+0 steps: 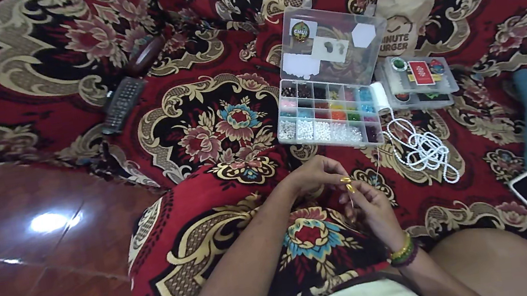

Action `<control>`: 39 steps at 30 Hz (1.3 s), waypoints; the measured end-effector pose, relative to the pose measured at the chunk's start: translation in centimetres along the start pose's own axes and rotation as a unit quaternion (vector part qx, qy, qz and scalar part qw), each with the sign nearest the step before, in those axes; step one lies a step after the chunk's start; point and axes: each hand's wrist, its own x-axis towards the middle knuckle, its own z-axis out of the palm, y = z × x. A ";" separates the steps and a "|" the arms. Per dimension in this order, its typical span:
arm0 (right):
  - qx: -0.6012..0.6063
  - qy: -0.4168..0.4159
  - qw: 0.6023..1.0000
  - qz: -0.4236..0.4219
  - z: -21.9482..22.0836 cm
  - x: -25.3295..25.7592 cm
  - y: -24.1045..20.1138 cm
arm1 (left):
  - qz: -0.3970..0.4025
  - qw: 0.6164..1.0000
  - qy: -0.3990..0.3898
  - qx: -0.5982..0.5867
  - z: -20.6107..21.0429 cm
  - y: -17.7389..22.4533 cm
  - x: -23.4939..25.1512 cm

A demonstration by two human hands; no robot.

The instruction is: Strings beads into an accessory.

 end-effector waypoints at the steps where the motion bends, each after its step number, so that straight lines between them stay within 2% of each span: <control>1: -0.003 -0.001 1.000 0.005 0.0 0.0 0.0 | 0.003 1.000 0.004 0.003 0.0 0.0 0.0; 7: 0.021 -0.036 0.999 0.010 -0.2 0.4 0.1 | 0.014 0.999 0.033 0.013 0.0 0.3 0.1; 16: -0.031 0.004 0.999 0.039 0.2 0.3 0.3 | 0.008 0.993 0.054 0.101 0.3 0.0 0.0; 19: -0.022 0.001 0.999 0.034 0.1 0.1 0.3 | 0.039 0.986 0.113 0.120 0.5 0.1 0.1; 21: -0.023 -0.012 0.999 0.018 -0.3 -0.3 0.9 | 0.119 0.945 0.199 0.231 0.1 -0.4 0.2; 23: -0.012 -0.005 1.000 0.025 -0.4 0.1 0.8 | 0.193 0.869 0.284 0.355 -0.6 -0.5 0.2; 24: -0.011 -0.002 0.999 0.034 -0.4 0.2 0.6 | 0.205 0.833 0.322 0.400 -0.9 -0.4 0.1; 26: -0.022 -0.001 0.999 0.046 -0.4 0.2 0.5 | 0.170 0.791 0.376 0.452 -1.2 -0.1 -0.3; 27: -0.029 -0.002 0.998 0.049 -0.4 0.0 0.5 | 0.135 0.786 0.385 0.465 -1.3 0.0 -0.5; 31: -0.028 -0.006 0.999 0.038 -0.6 0.3 0.6 | 0.039 0.806 0.343 0.481 -1.1 -0.2 -0.4; 39: -0.069 -0.018 0.997 0.023 -0.8 0.0 0.5 | -0.008 0.820 0.325 0.471 -0.8 0.0 -0.1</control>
